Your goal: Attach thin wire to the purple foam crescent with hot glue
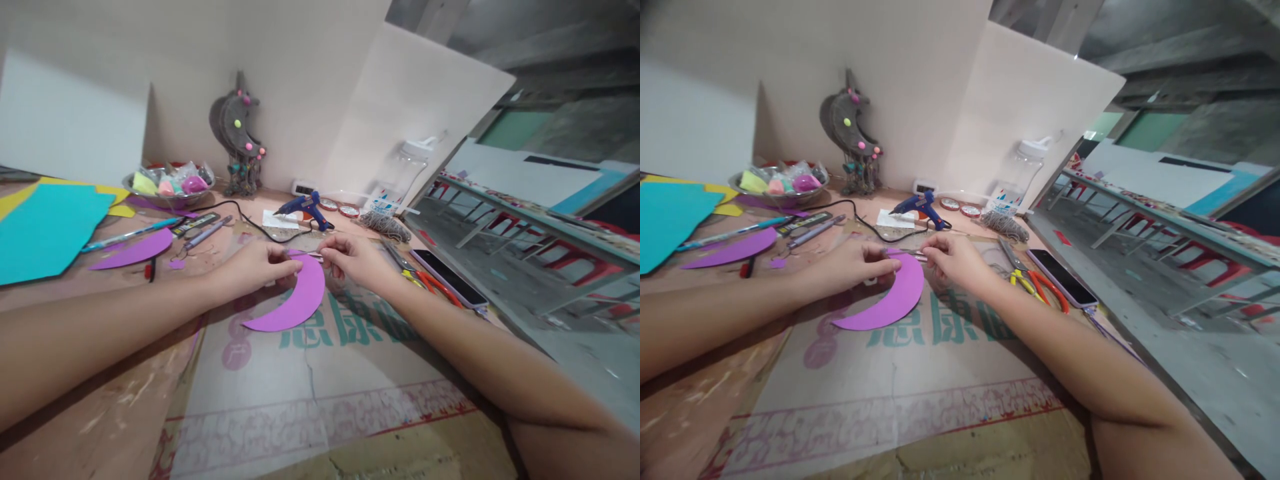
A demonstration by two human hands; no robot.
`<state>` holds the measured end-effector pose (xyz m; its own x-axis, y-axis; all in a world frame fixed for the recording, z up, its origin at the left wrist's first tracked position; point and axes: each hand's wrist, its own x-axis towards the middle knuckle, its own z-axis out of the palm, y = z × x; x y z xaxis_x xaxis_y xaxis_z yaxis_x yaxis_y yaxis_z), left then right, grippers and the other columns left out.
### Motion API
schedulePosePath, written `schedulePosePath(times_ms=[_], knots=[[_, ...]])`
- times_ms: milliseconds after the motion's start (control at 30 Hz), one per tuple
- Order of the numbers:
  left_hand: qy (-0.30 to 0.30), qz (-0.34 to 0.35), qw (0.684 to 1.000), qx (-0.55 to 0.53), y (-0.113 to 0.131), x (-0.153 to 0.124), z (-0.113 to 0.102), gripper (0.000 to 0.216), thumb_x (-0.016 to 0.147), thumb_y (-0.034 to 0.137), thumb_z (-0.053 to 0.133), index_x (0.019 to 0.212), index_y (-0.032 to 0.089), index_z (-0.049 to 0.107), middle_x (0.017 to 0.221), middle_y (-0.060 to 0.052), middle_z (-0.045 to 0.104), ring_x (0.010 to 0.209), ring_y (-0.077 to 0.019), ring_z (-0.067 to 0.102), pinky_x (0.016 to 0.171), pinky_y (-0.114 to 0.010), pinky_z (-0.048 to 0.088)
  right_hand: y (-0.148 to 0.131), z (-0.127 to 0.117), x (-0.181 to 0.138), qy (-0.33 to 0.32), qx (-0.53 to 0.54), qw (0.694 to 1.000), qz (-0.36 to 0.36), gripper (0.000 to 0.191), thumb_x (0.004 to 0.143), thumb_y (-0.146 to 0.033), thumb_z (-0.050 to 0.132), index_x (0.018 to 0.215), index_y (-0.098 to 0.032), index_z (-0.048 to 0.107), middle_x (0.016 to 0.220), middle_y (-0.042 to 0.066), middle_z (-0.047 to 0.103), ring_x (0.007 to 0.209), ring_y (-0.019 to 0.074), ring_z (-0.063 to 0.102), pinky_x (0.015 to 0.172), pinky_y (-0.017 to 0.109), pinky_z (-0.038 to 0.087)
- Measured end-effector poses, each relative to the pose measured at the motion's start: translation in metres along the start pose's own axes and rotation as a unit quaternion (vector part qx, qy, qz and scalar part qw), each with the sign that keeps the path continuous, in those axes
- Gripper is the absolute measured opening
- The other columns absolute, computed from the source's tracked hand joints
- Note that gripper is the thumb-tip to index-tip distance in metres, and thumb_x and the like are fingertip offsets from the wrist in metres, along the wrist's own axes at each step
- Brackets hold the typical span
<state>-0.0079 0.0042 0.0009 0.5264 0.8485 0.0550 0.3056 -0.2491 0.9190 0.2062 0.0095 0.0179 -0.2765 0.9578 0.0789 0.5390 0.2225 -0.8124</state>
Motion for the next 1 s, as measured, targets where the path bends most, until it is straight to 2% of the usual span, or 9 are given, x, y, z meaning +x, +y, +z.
schedulePosePath(times_ms=[233, 400, 500, 567, 700, 767, 833, 933, 1000], knots=[[-0.012, -0.003, 1.000, 0.026, 0.004, -0.001, -0.001, 0.030, 0.080, 0.043, 0.058, 0.069, 0.015, 0.059, 0.058, 0.000, 0.057, 0.050, -0.0090, 0.049, 0.046, -0.019, 0.035, 0.005, -0.006, 0.005, 0.042, -0.008, 0.999, -0.027, 0.018, 0.083, -0.035, 0.055, 0.084, -0.017, 0.054, 0.065, 0.001, 0.062, 0.044, 0.0074, 0.050, 0.039, 0.019, 0.040], [-0.031, -0.001, 0.999, 0.043, 0.005, -0.001, -0.001, 0.028, 0.080, 0.040, 0.058, 0.070, 0.014, 0.061, 0.061, 0.000, 0.059, 0.050, -0.0082, 0.047, 0.046, -0.019, 0.034, 0.006, -0.008, 0.007, 0.067, -0.040, 0.996, -0.037, 0.017, 0.082, -0.032, 0.055, 0.083, -0.015, 0.057, 0.074, 0.003, 0.065, 0.045, 0.0061, 0.050, 0.041, 0.019, 0.040], [-0.033, 0.004, 0.998, 0.048, 0.004, -0.001, -0.002, 0.029, 0.080, 0.041, 0.058, 0.071, 0.015, 0.063, 0.061, -0.001, 0.061, 0.049, -0.0089, 0.048, 0.045, -0.019, 0.033, 0.002, -0.008, 0.004, 0.049, -0.030, 0.997, -0.049, 0.020, 0.082, -0.026, 0.053, 0.098, -0.015, 0.060, 0.101, 0.007, 0.067, 0.046, 0.0040, 0.050, 0.042, 0.020, 0.042], [-0.036, 0.007, 0.998, 0.058, 0.004, 0.000, -0.002, 0.030, 0.080, 0.043, 0.057, 0.072, 0.015, 0.063, 0.062, -0.001, 0.062, 0.050, -0.0098, 0.049, 0.045, -0.020, 0.034, -0.004, -0.006, 0.000, 0.032, 0.012, 0.997, -0.069, 0.030, 0.084, -0.028, 0.052, 0.112, -0.017, 0.056, 0.120, 0.009, 0.061, 0.047, 0.0025, 0.049, 0.042, 0.021, 0.043], [-0.032, 0.016, 0.995, 0.089, 0.005, 0.000, -0.003, 0.030, 0.080, 0.043, 0.057, 0.073, 0.014, 0.065, 0.064, -0.002, 0.063, 0.052, -0.0107, 0.051, 0.047, -0.020, 0.035, -0.018, 0.005, -0.012, -0.026, 0.066, 0.995, -0.073, 0.042, 0.085, -0.032, 0.054, 0.125, -0.023, 0.047, 0.130, 0.009, 0.054, 0.049, 0.0019, 0.048, 0.044, 0.020, 0.045], [-0.028, 0.027, 0.994, 0.104, 0.004, 0.000, -0.003, 0.030, 0.080, 0.042, 0.057, 0.073, 0.014, 0.065, 0.063, -0.002, 0.064, 0.053, -0.0108, 0.051, 0.047, -0.021, 0.035, -0.019, 0.011, -0.016, -0.064, 0.074, 0.994, -0.050, 0.050, 0.083, -0.032, 0.058, 0.130, -0.026, 0.043, 0.128, 0.008, 0.054, 0.053, 0.0032, 0.051, 0.044, 0.019, 0.046], [-0.034, 0.034, 0.993, 0.109, 0.003, 0.001, -0.003, 0.030, 0.081, 0.042, 0.056, 0.072, 0.014, 0.065, 0.063, -0.001, 0.063, 0.052, -0.0104, 0.051, 0.047, -0.020, 0.035, -0.017, 0.015, -0.016, -0.094, 0.082, 0.992, -0.025, 0.055, 0.081, -0.031, 0.060, 0.132, -0.027, 0.040, 0.114, 0.006, 0.060, 0.053, 0.0046, 0.052, 0.043, 0.019, 0.046], [-0.043, 0.038, 0.994, 0.095, 0.001, 0.001, -0.002, 0.030, 0.080, 0.042, 0.056, 0.072, 0.015, 0.064, 0.063, -0.001, 0.063, 0.051, -0.0101, 0.051, 0.046, -0.020, 0.035, -0.011, 0.016, -0.012, -0.110, 0.083, 0.990, -0.003, 0.044, 0.083, -0.030, 0.057, 0.126, -0.024, 0.048, 0.078, -0.002, 0.059, 0.047, 0.0054, 0.048, 0.042, 0.019, 0.041], [-0.043, 0.034, 0.995, 0.088, 0.001, 0.001, -0.002, 0.030, 0.080, 0.043, 0.057, 0.073, 0.015, 0.065, 0.064, -0.001, 0.064, 0.053, -0.0107, 0.053, 0.047, -0.020, 0.036, -0.007, 0.014, -0.008, -0.101, 0.077, 0.992, -0.004, 0.030, 0.083, -0.029, 0.056, 0.112, -0.021, 0.057, 0.067, -0.004, 0.055, 0.048, 0.0061, 0.047, 0.043, 0.019, 0.039]])
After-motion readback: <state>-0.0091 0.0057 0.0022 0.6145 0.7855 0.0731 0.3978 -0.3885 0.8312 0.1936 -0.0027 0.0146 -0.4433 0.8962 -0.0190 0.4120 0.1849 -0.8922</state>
